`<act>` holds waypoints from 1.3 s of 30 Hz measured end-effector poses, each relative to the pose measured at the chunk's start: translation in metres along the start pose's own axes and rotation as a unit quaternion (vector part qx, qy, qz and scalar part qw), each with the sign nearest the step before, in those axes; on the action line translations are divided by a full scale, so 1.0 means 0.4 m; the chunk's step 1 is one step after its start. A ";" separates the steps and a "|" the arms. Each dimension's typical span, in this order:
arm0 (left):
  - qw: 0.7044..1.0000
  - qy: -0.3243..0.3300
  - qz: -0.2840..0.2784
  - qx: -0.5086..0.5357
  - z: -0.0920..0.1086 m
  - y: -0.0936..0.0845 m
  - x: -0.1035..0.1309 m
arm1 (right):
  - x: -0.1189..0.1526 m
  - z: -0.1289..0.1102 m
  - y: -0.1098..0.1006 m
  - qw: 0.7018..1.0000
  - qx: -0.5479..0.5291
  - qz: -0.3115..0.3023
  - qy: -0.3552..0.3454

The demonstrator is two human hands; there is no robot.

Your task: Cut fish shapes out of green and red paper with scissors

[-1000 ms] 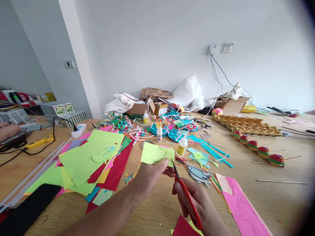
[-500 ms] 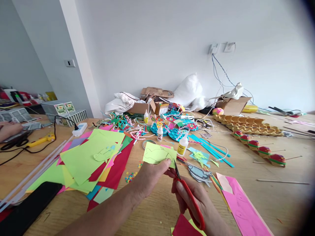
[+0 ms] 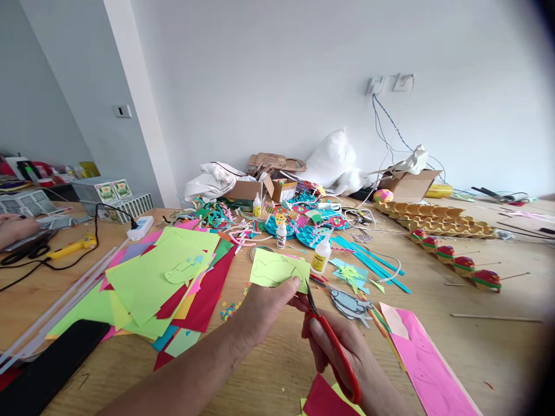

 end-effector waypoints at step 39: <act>0.999 0.025 -0.027 -0.040 0.005 0.005 0.006 | -0.001 0.011 0.004 0.999 -0.014 0.004 0.032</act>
Point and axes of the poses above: each hand's wrist, its own x-axis away from the middle knuckle, its own y-axis out of the palm, z = x × y, the point moved 4 cm from there along -x, towards the middle knuckle, and after that the axes turned 3 degrees about y, right-handed, at the moved point
